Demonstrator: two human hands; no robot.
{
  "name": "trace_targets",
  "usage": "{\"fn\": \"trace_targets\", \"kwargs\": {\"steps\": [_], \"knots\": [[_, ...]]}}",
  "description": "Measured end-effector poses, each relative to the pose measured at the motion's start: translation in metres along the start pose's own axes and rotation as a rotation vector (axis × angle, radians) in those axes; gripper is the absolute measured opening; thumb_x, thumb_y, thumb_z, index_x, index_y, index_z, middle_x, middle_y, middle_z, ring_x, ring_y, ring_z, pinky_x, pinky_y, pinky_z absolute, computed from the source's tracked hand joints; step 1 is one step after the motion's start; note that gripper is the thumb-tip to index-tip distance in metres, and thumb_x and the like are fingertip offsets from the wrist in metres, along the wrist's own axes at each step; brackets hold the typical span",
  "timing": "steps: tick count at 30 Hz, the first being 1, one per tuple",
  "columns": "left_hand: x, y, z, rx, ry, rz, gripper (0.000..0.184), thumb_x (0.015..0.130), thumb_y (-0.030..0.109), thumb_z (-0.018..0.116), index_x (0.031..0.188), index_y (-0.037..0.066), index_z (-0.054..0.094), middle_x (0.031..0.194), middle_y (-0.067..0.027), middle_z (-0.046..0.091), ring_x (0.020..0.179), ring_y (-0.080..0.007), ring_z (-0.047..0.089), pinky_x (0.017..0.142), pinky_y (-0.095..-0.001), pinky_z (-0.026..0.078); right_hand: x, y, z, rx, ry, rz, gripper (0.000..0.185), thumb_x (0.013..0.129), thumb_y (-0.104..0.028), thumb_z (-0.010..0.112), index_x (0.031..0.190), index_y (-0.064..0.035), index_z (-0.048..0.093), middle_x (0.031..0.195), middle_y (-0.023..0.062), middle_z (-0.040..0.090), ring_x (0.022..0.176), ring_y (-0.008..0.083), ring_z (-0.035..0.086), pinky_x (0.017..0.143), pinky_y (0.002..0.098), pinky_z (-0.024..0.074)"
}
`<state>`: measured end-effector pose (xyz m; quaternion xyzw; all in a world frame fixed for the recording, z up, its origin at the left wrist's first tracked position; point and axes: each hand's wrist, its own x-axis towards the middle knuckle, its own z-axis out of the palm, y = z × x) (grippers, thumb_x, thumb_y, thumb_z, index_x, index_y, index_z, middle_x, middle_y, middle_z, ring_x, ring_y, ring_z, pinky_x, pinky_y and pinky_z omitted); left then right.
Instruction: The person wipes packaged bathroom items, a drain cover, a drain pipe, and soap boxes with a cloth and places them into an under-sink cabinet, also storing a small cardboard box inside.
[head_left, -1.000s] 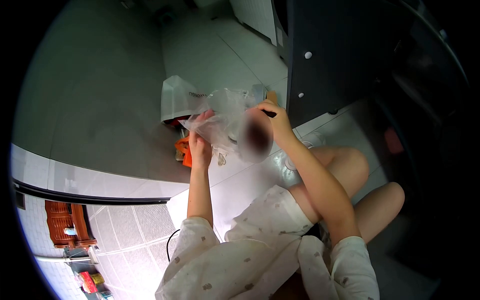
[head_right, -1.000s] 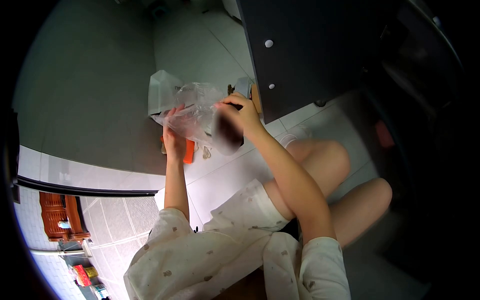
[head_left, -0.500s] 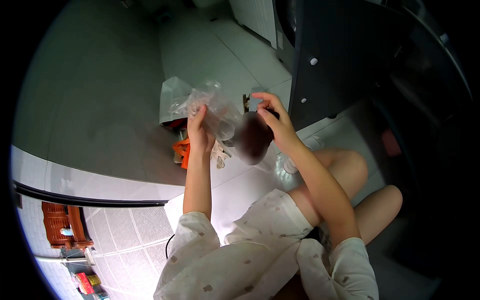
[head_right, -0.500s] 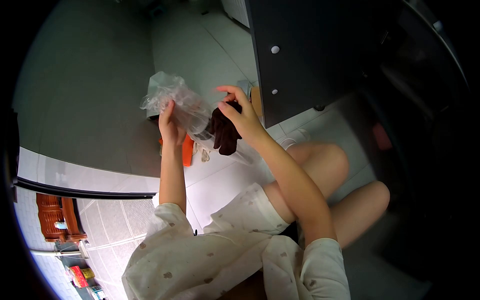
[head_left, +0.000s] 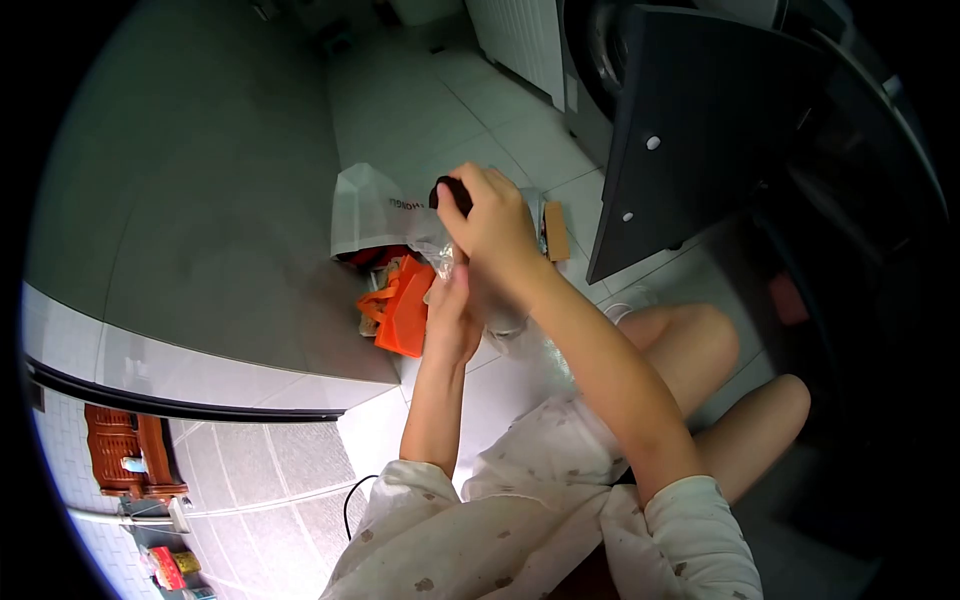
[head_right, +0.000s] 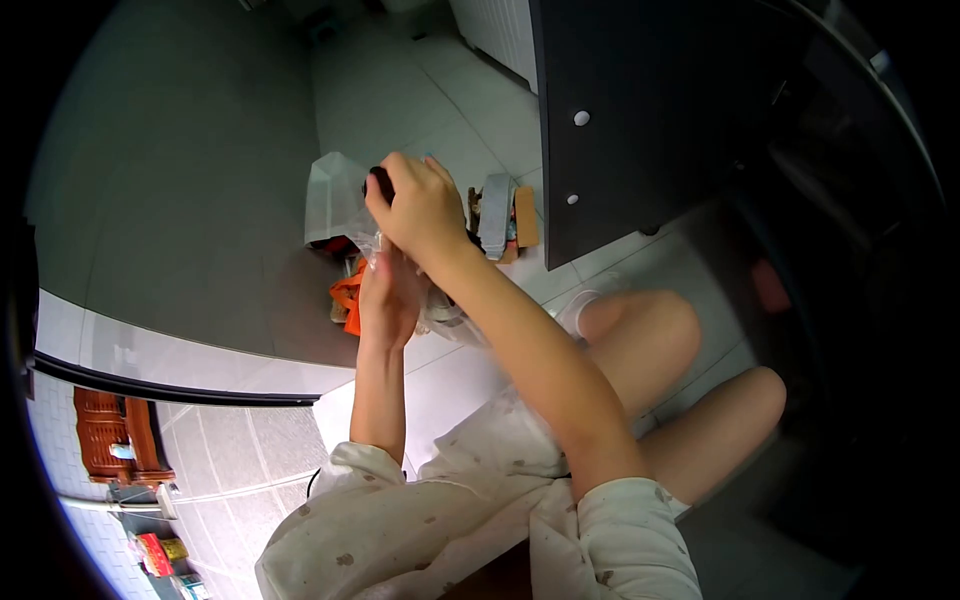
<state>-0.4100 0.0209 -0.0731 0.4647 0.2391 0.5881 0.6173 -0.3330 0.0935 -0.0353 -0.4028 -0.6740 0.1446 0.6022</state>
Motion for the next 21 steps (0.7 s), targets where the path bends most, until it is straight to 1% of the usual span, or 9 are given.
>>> {"fn": "trace_targets", "kwargs": {"steps": [2,6,7,10,13,15,18,19,21], "knots": [[-0.004,0.008,-0.007,0.121,0.142,-0.044,0.061,0.085,0.034,0.048,0.128,-0.004,0.026,0.13,-0.0132,0.034,0.113,-0.023,0.04,0.088,-0.0383,0.039,0.009,0.007,-0.001,0.076,-0.066,0.257,0.021,0.075,-0.022,0.057,0.077,-0.0011,0.054,0.07,0.0177,0.059,0.066,0.0351,0.058,0.057,0.039,0.0469],[-0.014,0.029,-0.028,-0.067,0.137,-0.017,0.039,0.088,0.021,0.044,0.114,-0.007,0.042,0.113,-0.0168,0.05,0.098,-0.023,0.052,0.086,-0.0357,0.041,0.014,0.039,-0.011,-0.014,-0.075,0.394,0.027,0.074,-0.026,0.057,0.078,0.0009,0.058,0.069,0.0202,0.059,0.067,0.0368,0.058,0.058,0.0381,0.0464],[-0.013,0.037,-0.029,-0.144,0.04,-0.009,0.036,0.088,0.02,0.043,0.112,-0.007,0.043,0.111,-0.0161,0.051,0.095,-0.0227,0.053,0.084,-0.0352,0.042,0.005,0.068,-0.001,0.051,-0.049,0.412,0.029,0.078,-0.025,0.055,0.085,0.0025,0.058,0.072,0.0176,0.06,0.066,0.0214,0.06,0.056,0.0299,0.0461],[0.002,0.028,-0.025,0.016,0.28,0.103,0.036,0.088,0.02,0.039,0.113,-0.005,0.043,0.109,-0.0151,0.052,0.1,-0.0239,0.051,0.088,-0.0339,0.039,-0.008,0.051,-0.006,1.026,0.025,1.024,0.029,0.086,-0.025,0.048,0.097,0.0008,0.052,0.086,0.0112,0.058,0.07,0.0219,0.059,0.062,0.0329,0.0484],[0.022,0.009,-0.005,0.483,0.468,0.222,0.037,0.088,0.017,0.038,0.119,-0.003,0.038,0.121,-0.012,0.04,0.112,-0.0228,0.038,0.094,-0.033,0.03,-0.026,0.01,-0.002,1.455,-0.143,0.77,0.033,0.089,-0.031,0.041,0.11,-0.0056,0.046,0.103,0.0085,0.053,0.097,0.0164,0.051,0.084,0.0287,0.0407],[0.029,-0.006,-0.014,0.914,0.477,0.306,0.049,0.086,0.022,0.043,0.129,0.002,0.029,0.133,-0.0118,0.024,0.122,-0.0265,0.024,0.099,-0.0358,0.021,-0.037,-0.018,0.001,0.882,-0.307,0.34,0.055,0.086,-0.045,0.042,0.123,-0.004,0.036,0.124,0.0117,0.041,0.112,0.0219,0.041,0.096,0.0295,0.0293],[0.041,-0.015,-0.014,0.511,0.567,0.585,0.05,0.086,0.026,0.044,0.128,0.002,0.029,0.132,-0.0128,0.028,0.116,-0.0272,0.035,0.093,-0.0357,0.031,-0.042,-0.023,-0.012,0.564,-0.449,0.122,0.063,0.075,-0.037,0.061,0.124,-0.0052,0.035,0.119,0.0148,0.042,0.108,0.0279,0.044,0.09,0.0327,0.0353],[0.042,-0.009,-0.012,0.381,0.517,0.539,0.046,0.087,0.026,0.044,0.124,0.001,0.033,0.129,-0.0135,0.031,0.108,-0.0257,0.042,0.086,-0.0326,0.037,-0.045,-0.025,-0.015,0.497,-0.407,0.084,0.061,0.069,-0.018,0.065,0.12,-0.0004,0.036,0.115,0.0149,0.043,0.104,0.0273,0.046,0.087,0.0321,0.0365],[0.046,-0.002,-0.016,0.223,0.572,0.469,0.034,0.089,0.027,0.04,0.103,-0.003,0.049,0.106,-0.0139,0.052,0.075,-0.0178,0.058,0.062,-0.024,0.046,-0.06,-0.013,-0.01,0.447,-0.386,0.04,0.058,0.07,-0.018,0.065,0.118,-0.0003,0.038,0.112,0.015,0.044,0.101,0.028,0.046,0.085,0.0324,0.0377]]}}
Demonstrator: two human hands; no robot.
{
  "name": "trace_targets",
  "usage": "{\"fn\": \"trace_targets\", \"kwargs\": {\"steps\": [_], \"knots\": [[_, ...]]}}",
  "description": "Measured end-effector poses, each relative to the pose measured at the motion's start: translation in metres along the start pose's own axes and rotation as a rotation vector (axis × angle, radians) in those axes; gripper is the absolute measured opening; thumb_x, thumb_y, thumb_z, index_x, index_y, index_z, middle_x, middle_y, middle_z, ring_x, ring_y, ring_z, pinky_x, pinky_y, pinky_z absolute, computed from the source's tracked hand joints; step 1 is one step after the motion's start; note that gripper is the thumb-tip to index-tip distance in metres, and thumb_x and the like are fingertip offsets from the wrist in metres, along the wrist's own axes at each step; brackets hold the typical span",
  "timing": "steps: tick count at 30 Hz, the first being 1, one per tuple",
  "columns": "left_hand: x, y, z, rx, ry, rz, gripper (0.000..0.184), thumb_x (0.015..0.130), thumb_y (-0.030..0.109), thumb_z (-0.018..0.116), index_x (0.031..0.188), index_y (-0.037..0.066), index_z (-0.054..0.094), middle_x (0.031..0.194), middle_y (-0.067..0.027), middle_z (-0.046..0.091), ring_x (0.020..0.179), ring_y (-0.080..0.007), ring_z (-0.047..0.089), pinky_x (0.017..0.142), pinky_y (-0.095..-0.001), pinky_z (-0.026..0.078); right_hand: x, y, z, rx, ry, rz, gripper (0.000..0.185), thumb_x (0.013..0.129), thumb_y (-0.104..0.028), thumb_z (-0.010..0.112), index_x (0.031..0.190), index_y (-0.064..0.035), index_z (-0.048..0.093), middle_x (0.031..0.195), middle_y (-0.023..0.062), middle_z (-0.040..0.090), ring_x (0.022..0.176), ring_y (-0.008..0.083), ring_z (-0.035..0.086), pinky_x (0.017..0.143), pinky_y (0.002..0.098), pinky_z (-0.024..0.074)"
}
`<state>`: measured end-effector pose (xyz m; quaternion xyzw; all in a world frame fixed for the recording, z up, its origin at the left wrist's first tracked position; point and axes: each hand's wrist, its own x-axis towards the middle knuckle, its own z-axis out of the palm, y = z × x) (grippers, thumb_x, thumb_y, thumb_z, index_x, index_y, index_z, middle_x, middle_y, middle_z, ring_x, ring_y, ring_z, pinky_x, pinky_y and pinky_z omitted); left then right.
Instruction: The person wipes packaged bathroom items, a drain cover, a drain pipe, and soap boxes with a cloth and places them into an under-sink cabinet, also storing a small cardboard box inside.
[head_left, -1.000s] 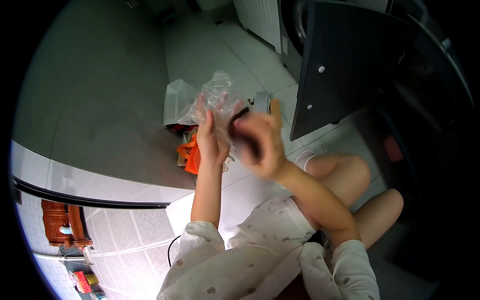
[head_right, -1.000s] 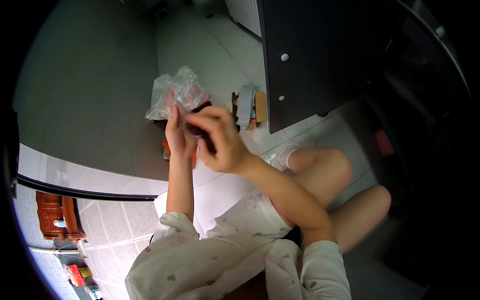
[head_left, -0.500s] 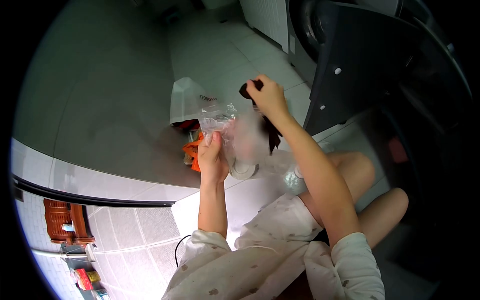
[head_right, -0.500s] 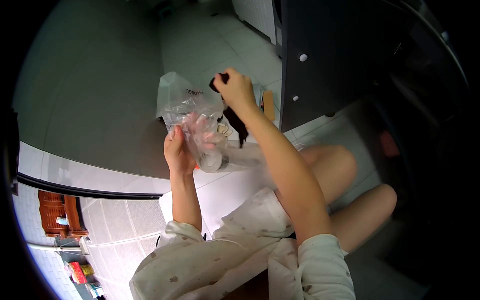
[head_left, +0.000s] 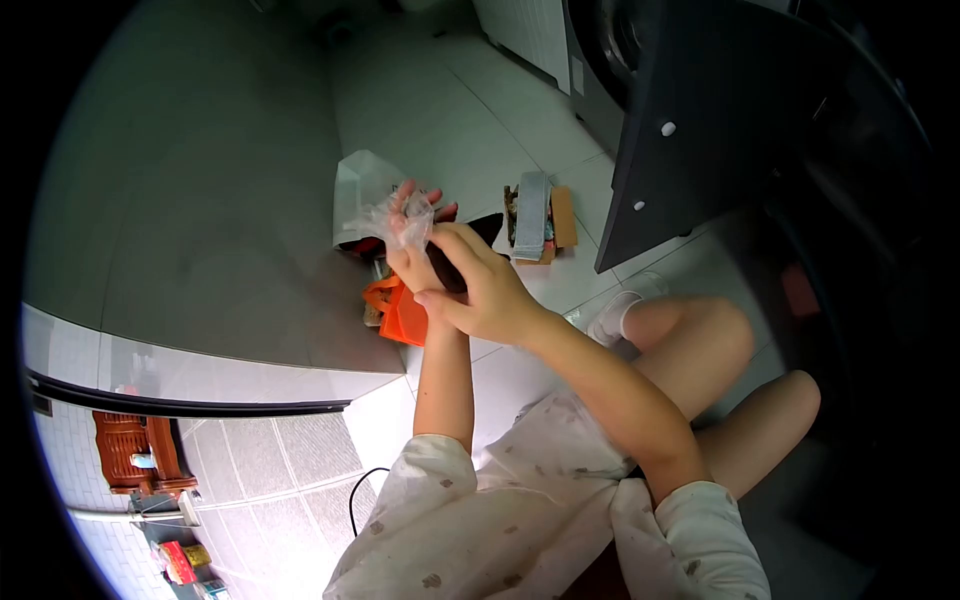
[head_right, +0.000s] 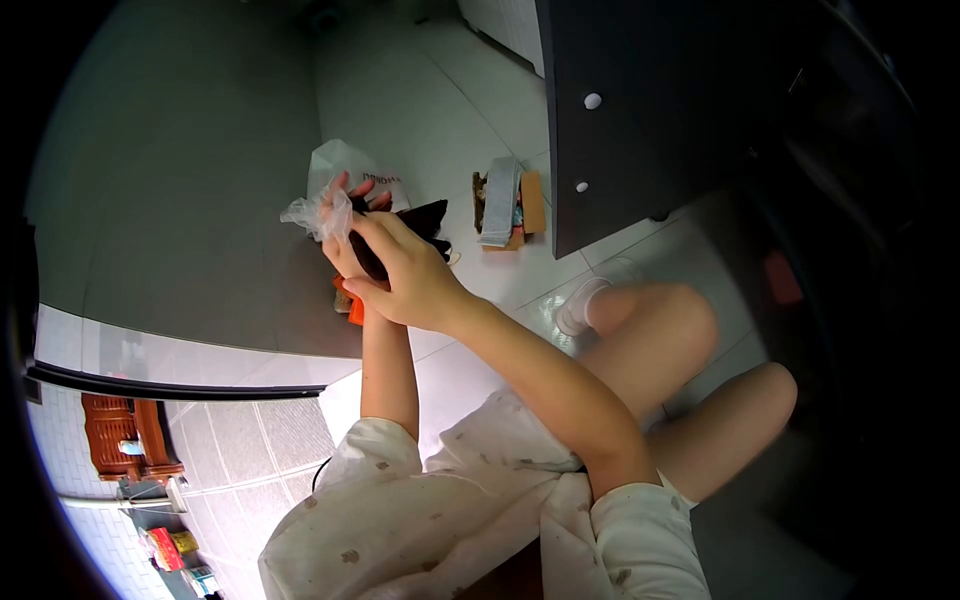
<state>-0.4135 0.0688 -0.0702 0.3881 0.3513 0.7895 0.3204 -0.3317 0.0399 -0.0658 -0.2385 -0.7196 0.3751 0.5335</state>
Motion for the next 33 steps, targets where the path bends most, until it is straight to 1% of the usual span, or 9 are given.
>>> {"fn": "trace_targets", "kwargs": {"steps": [4,13,16,21,25,29,30,31,33], "knots": [[0.009,-0.006,-0.014,0.338,0.036,0.121,0.034,0.09,0.025,0.037,0.076,-0.002,0.052,0.069,-0.0073,0.057,0.057,-0.0142,0.053,0.051,-0.0249,0.043,-0.009,0.01,0.0,-0.049,0.039,-0.017,0.048,0.07,-0.009,0.064,0.112,-0.0026,0.042,0.105,0.0134,0.047,0.096,0.0291,0.049,0.081,0.033,0.041],[0.02,0.006,0.007,-0.06,0.246,-0.123,0.02,0.087,0.019,0.037,0.091,0.001,0.045,0.077,-0.0097,0.053,0.076,-0.0224,0.053,0.078,-0.0333,0.041,-0.027,0.042,-0.002,0.073,0.085,-0.003,0.066,0.067,-0.023,0.071,0.123,-0.007,0.039,0.12,0.0093,0.044,0.11,0.0256,0.043,0.091,0.0319,0.0362],[0.012,0.008,0.019,-0.559,0.27,-0.232,0.014,0.086,0.018,0.045,0.083,0.004,0.044,0.069,-0.0065,0.047,0.073,-0.0198,0.049,0.084,-0.0316,0.038,-0.031,0.064,-0.002,0.311,0.122,0.051,0.1,0.051,-0.041,0.077,0.13,-0.0058,0.028,0.129,0.0125,0.034,0.12,0.0254,0.032,0.099,0.0341,0.0264],[0.014,0.023,0.041,-1.004,0.281,-0.478,0.009,0.082,0.009,0.046,0.074,0.005,0.047,0.064,-0.0044,0.046,0.068,-0.0171,0.048,0.084,-0.0406,0.037,-0.037,0.073,0.001,0.471,0.284,0.068,0.106,0.05,-0.033,0.081,0.132,-0.0054,0.02,0.131,0.0099,0.032,0.121,0.0206,0.029,0.099,0.0325,0.0253],[-0.001,0.037,0.066,-1.354,0.026,-0.669,0.016,0.085,0.014,0.042,0.072,0.007,0.047,0.06,-0.0003,0.046,0.067,-0.0171,0.048,0.088,-0.0405,0.029,-0.037,0.081,0.021,0.56,0.087,0.3,0.09,0.056,-0.028,0.079,0.126,-0.004,0.028,0.123,0.0103,0.038,0.115,0.0197,0.036,0.095,0.0317,0.0304],[0.023,0.028,0.045,-1.104,-0.318,-0.46,0.03,0.088,0.025,0.035,0.101,0.004,0.053,0.092,-0.0077,0.057,0.089,-0.0227,0.051,0.097,-0.0439,0.026,-0.049,0.069,0.007,0.324,0.21,0.372,0.068,0.063,-0.029,0.073,0.116,0.0002,0.041,0.107,0.013,0.051,0.098,0.0195,0.05,0.084,0.031,0.0397],[0.028,0.032,0.039,-0.854,-0.417,-0.32,0.041,0.087,0.029,0.037,0.12,0.005,0.042,0.118,-0.0111,0.048,0.107,-0.0247,0.044,0.101,-0.0455,0.021,-0.05,0.072,0.001,0.264,0.145,0.384,0.059,0.065,-0.029,0.071,0.109,0.0025,0.048,0.099,0.0138,0.057,0.09,0.0207,0.055,0.08,0.031,0.0429],[0.03,0.029,0.04,-0.668,-0.316,-0.249,0.06,0.082,0.042,0.045,0.128,0.007,0.029,0.126,-0.0128,0.037,0.113,-0.0268,0.037,0.1,-0.0477,0.021,-0.048,0.066,0.0,0.237,0.195,0.341,0.054,0.066,-0.028,0.07,0.106,0.0031,0.051,0.094,0.0143,0.059,0.086,0.0212,0.057,0.077,0.0309,0.0446],[0.05,0.03,-0.003,-0.384,-0.719,-0.266,0.078,0.073,0.051,0.054,0.131,0.009,0.024,0.128,-0.0155,0.035,0.118,-0.0313,0.032,0.1,-0.0498,0.019,-0.045,0.071,-0.008,0.244,0.154,0.378,0.053,0.067,-0.024,0.069,0.109,0.0013,0.048,0.101,0.0124,0.055,0.093,0.0203,0.053,0.081,0.0313,0.0414]]}}
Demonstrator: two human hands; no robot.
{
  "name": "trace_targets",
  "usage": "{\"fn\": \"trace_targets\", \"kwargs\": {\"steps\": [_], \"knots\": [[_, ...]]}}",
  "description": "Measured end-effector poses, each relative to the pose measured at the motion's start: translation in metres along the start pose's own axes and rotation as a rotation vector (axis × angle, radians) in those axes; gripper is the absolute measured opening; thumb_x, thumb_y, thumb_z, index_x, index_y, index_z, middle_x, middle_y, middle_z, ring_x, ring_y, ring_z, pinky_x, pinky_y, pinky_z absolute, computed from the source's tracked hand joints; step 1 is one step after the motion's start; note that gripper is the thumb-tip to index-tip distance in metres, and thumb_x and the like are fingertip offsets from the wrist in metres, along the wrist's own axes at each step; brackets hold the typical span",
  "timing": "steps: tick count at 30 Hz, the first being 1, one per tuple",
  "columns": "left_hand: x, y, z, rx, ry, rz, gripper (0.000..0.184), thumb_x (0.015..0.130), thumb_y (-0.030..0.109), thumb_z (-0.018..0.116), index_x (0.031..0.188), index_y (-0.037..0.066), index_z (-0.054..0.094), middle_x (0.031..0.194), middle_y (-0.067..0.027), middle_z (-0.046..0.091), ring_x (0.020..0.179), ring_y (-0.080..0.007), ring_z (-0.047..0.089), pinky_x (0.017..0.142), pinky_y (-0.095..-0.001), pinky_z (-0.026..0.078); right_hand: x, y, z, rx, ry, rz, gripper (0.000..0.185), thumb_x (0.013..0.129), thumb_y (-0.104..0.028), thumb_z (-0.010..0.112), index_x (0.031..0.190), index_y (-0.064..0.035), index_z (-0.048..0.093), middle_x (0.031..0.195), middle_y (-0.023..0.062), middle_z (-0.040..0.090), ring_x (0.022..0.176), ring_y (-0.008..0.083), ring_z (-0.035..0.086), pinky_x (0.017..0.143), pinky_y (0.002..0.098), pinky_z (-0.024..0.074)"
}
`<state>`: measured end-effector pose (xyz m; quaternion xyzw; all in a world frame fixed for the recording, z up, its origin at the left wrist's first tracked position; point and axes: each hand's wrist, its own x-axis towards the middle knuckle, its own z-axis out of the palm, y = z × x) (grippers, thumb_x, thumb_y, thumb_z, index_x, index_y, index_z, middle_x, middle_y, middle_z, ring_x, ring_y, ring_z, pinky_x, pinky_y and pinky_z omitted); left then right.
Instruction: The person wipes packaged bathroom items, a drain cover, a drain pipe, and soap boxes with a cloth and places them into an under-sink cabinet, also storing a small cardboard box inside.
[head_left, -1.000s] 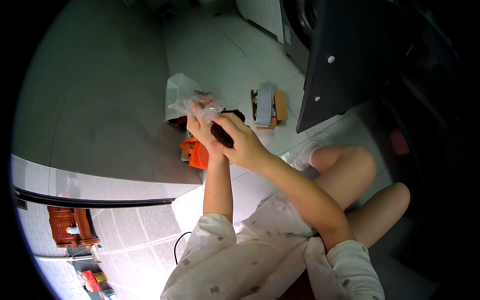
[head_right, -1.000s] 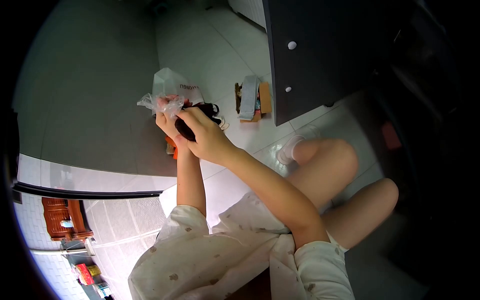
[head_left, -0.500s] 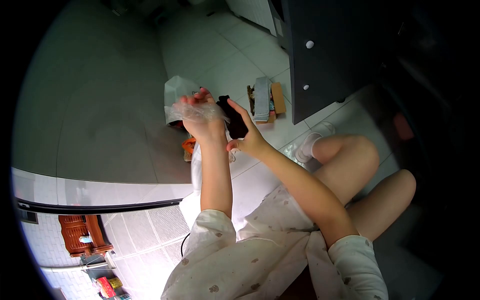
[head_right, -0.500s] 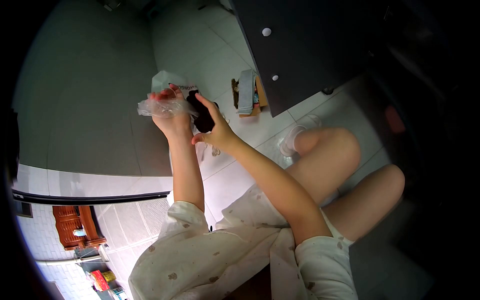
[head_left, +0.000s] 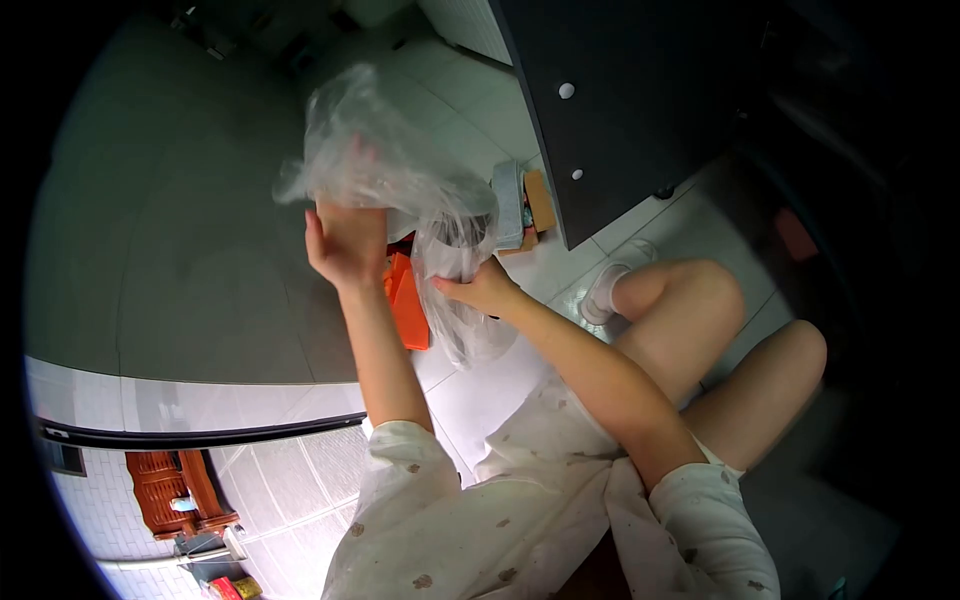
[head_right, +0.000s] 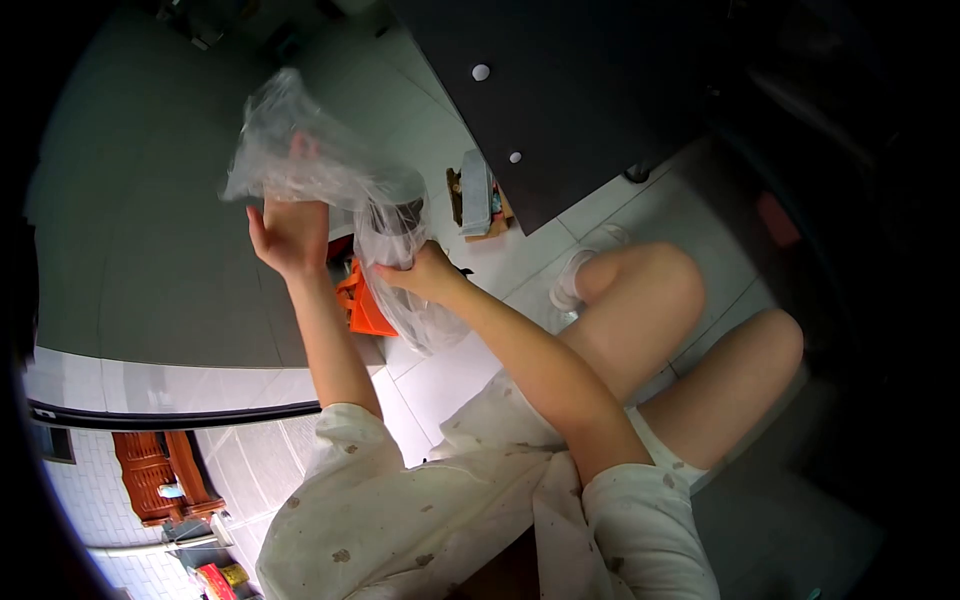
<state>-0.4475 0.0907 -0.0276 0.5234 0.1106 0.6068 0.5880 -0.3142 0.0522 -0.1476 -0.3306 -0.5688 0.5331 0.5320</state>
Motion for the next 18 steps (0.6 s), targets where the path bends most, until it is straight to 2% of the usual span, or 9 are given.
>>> {"fn": "trace_targets", "kwargs": {"steps": [1,2,4,6,8,9,12,16,18], "knots": [[0.0,0.002,0.009,0.116,0.131,-0.026,0.099,0.06,0.059,0.062,0.134,0.009,0.017,0.131,-0.0189,0.031,0.124,-0.0351,0.024,0.099,-0.0526,0.017,0.001,0.002,-0.004,-0.006,-0.05,0.058,0.054,0.068,-0.019,0.068,0.112,-0.0005,0.044,0.108,0.0105,0.051,0.1,0.0193,0.048,0.086,0.0316,0.0383],[-0.014,-0.004,-0.027,0.532,-0.052,-0.19,0.104,0.057,0.058,0.065,0.135,0.01,0.016,0.132,-0.0205,0.03,0.124,-0.0354,0.024,0.098,-0.0532,0.017,0.006,0.001,-0.005,-0.001,-0.041,0.047,0.054,0.068,-0.019,0.068,0.112,-0.0005,0.044,0.108,0.0105,0.051,0.1,0.0193,0.048,0.086,0.0316,0.0383],[-0.018,-0.013,-0.033,0.549,-0.103,-0.358,0.107,0.052,0.05,0.072,0.134,0.006,0.018,0.131,-0.0195,0.031,0.123,-0.0308,0.027,0.099,-0.0467,0.018,0.009,-0.004,-0.012,0.082,-0.054,-0.01,0.045,0.067,-0.027,0.068,0.1,0.0007,0.056,0.091,0.0136,0.061,0.084,0.0195,0.058,0.076,0.0291,0.0449],[-0.03,-0.041,-0.026,0.592,-0.269,-0.496,0.088,0.055,0.031,0.076,0.126,0.001,0.032,0.122,-0.0157,0.042,0.114,-0.0241,0.039,0.096,-0.0362,0.028,0.008,-0.019,-0.018,0.039,-0.162,0.026,0.042,0.066,-0.026,0.067,0.096,0.0013,0.057,0.085,0.0117,0.061,0.078,0.0188,0.059,0.072,0.0289,0.0454],[-0.034,-0.052,-0.014,0.473,-0.1,-0.645,0.063,0.059,0.013,0.071,0.113,-0.003,0.043,0.11,-0.0118,0.051,0.102,-0.0189,0.048,0.086,-0.0287,0.038,0.001,-0.035,-0.018,-0.129,-0.253,0.221,0.042,0.067,-0.026,0.066,0.096,0.0022,0.055,0.082,0.0113,0.061,0.076,0.0187,0.058,0.069,0.0298,0.0451],[-0.037,-0.056,-0.016,0.445,-0.025,-0.601,0.046,0.063,0.005,0.063,0.105,-0.004,0.047,0.1,-0.011,0.057,0.093,-0.0188,0.054,0.079,-0.0282,0.042,0.005,-0.028,-0.017,-0.143,-0.272,0.156,0.043,0.066,-0.026,0.066,0.096,0.0026,0.054,0.086,0.013,0.059,0.079,0.0197,0.057,0.069,0.0306,0.0442],[-0.042,-0.06,-0.018,0.414,0.26,-0.382,0.044,0.065,0.002,0.06,0.106,-0.005,0.046,0.099,-0.0125,0.057,0.094,-0.0204,0.054,0.08,-0.0298,0.042,0.012,-0.02,-0.018,-0.431,-0.21,0.17,0.045,0.067,-0.024,0.066,0.102,0.0017,0.052,0.086,0.0099,0.056,0.079,0.0164,0.053,0.069,0.0273,0.0425],[-0.048,-0.046,-0.101,0.403,0.785,-0.073,0.039,0.074,0.003,0.06,0.108,-0.006,0.045,0.103,-0.0138,0.054,0.092,-0.0222,0.054,0.08,-0.0308,0.043,0.002,-0.008,-0.025,-0.304,-0.399,0.302,0.048,0.063,-0.019,0.068,0.105,-0.0017,0.053,0.089,0.0104,0.055,0.082,0.0183,0.053,0.072,0.026,0.0417],[-0.05,-0.041,-0.112,0.452,0.866,0.067,0.038,0.076,0.006,0.061,0.109,-0.006,0.046,0.104,-0.0132,0.053,0.091,-0.0215,0.053,0.08,-0.0319,0.044,0.001,-0.008,-0.026,-0.172,-0.283,0.309,0.05,0.062,-0.013,0.068,0.108,-0.0014,0.052,0.092,0.0104,0.055,0.085,0.0204,0.054,0.075,0.0273,0.0426]]}}
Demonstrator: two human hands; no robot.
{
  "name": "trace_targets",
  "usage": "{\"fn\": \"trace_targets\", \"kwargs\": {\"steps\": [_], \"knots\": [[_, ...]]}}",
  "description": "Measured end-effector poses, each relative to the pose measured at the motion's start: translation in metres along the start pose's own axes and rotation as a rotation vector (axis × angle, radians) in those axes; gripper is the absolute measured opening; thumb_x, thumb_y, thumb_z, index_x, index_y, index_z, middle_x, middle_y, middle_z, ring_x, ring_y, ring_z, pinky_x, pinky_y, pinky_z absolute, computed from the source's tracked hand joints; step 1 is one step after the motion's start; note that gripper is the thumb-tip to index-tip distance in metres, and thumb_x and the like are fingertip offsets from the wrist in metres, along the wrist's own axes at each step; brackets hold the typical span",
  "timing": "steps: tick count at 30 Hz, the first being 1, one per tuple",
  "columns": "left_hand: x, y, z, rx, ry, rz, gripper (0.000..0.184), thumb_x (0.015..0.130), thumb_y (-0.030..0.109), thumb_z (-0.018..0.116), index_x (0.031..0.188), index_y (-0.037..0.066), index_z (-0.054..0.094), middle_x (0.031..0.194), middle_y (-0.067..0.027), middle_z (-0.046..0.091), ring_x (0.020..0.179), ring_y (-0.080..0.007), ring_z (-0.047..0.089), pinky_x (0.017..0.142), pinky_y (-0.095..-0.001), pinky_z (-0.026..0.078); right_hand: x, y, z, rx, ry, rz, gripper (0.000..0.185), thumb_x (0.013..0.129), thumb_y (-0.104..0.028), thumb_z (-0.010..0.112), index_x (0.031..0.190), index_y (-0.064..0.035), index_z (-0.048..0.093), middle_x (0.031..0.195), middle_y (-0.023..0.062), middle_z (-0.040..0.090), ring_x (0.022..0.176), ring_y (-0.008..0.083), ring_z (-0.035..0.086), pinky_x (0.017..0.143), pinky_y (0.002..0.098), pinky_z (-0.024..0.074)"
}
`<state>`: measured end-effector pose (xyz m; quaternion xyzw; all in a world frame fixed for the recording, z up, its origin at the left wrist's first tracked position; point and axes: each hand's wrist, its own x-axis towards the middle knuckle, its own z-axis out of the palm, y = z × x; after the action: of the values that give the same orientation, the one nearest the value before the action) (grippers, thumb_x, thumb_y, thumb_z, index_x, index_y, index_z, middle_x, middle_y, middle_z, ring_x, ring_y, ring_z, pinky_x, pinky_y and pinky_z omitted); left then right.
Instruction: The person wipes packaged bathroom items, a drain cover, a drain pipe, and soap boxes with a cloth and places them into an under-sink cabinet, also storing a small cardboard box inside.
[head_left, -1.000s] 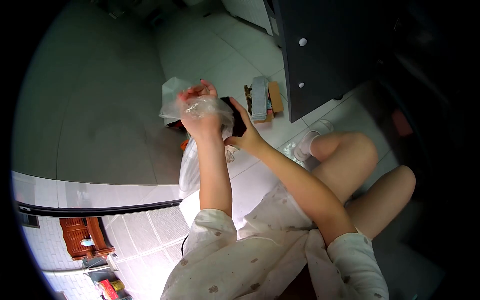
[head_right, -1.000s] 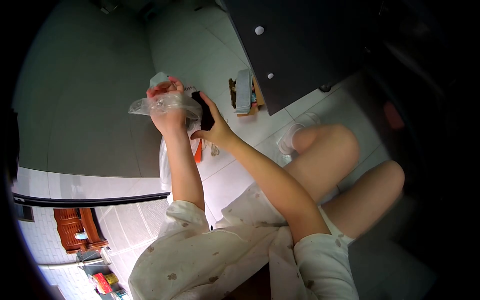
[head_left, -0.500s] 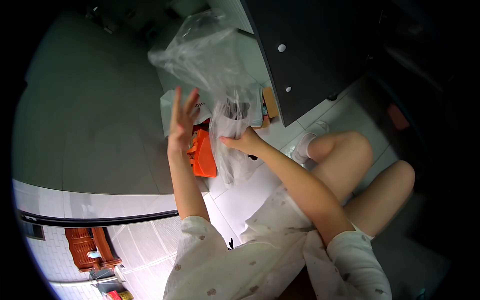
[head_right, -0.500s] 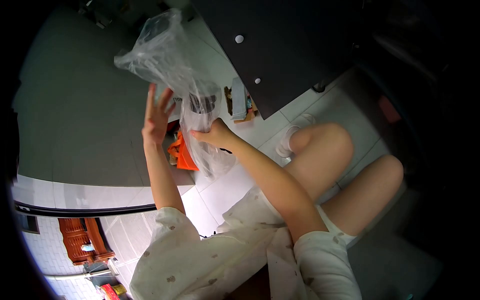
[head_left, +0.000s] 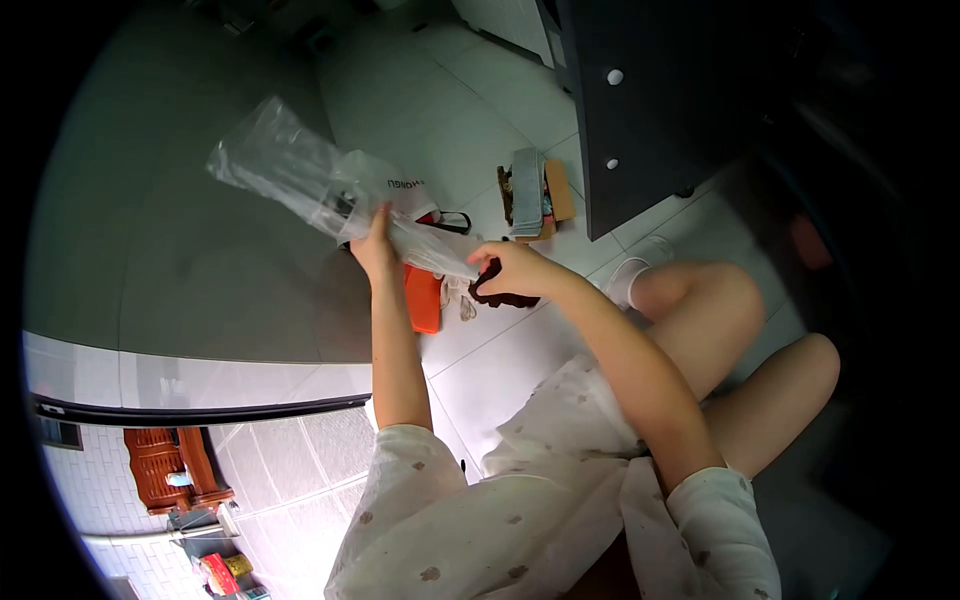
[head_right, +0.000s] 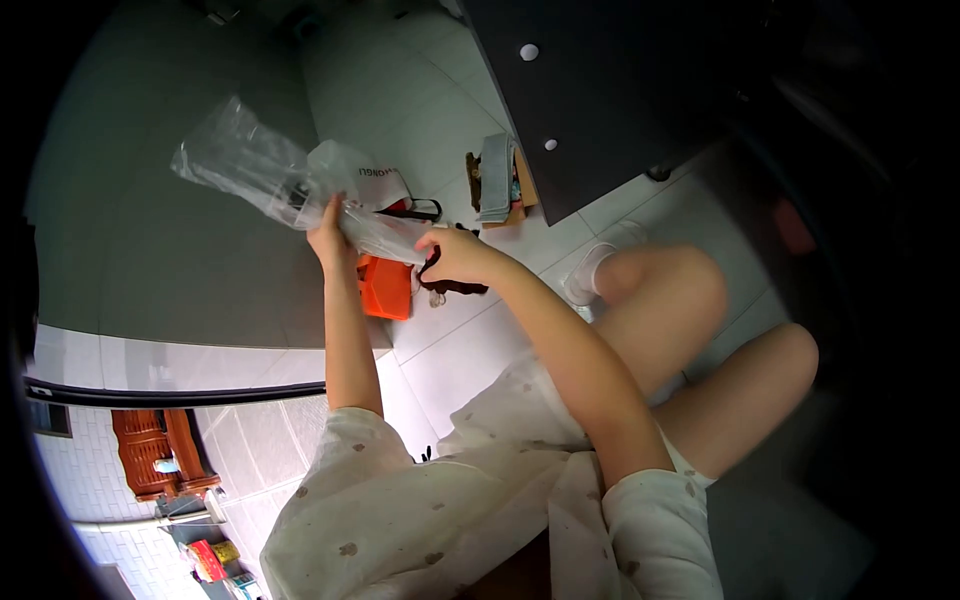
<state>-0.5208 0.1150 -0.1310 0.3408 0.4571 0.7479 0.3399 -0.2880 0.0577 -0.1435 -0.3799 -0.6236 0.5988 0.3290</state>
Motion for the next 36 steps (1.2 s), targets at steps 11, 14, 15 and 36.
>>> {"fn": "trace_targets", "kwargs": {"steps": [11,14,15,36], "knots": [[-0.088,0.034,0.015,-0.617,-0.266,-0.162,0.059,0.083,0.05,0.041,0.125,0.01,0.035,0.131,-0.0093,0.03,0.12,-0.0261,0.029,0.101,-0.0399,0.02,0.019,-0.096,0.066,-0.197,0.428,-0.863,0.024,0.069,-0.013,0.058,0.093,-0.0154,0.065,0.122,0.008,0.045,0.117,0.0286,0.036,0.095,0.0475,0.0252],[-0.1,0.033,0.02,-0.697,-0.349,-0.136,0.058,0.081,0.052,0.041,0.121,0.01,0.039,0.13,-0.0097,0.031,0.119,-0.0258,0.03,0.101,-0.0384,0.02,0.029,-0.092,0.104,-0.642,0.426,-0.944,0.024,0.065,-0.027,0.064,0.087,-0.0194,0.066,0.128,0.0091,0.038,0.117,0.0392,0.032,0.091,0.0619,0.021],[-0.101,0.03,0.017,-0.723,-0.358,-0.135,0.058,0.081,0.053,0.041,0.121,0.01,0.04,0.129,-0.0098,0.032,0.118,-0.0258,0.031,0.1,-0.0383,0.021,0.029,-0.091,0.111,-0.74,0.382,-0.918,0.032,0.061,-0.034,0.067,0.089,-0.019,0.064,0.128,0.0114,0.036,0.113,0.0435,0.035,0.088,0.0607,0.0269],[-0.046,0.057,-0.039,-0.988,-0.335,0.218,0.058,0.072,0.062,0.048,0.09,0.008,0.054,0.09,-0.0044,0.057,0.086,-0.0208,0.054,0.09,-0.0407,0.042,-0.006,-0.054,0.03,-0.358,-0.502,0.067,0.052,0.059,-0.029,0.066,0.101,-0.0022,0.05,0.084,0.0151,0.061,0.077,0.0265,0.059,0.069,0.033,0.0452]]}}
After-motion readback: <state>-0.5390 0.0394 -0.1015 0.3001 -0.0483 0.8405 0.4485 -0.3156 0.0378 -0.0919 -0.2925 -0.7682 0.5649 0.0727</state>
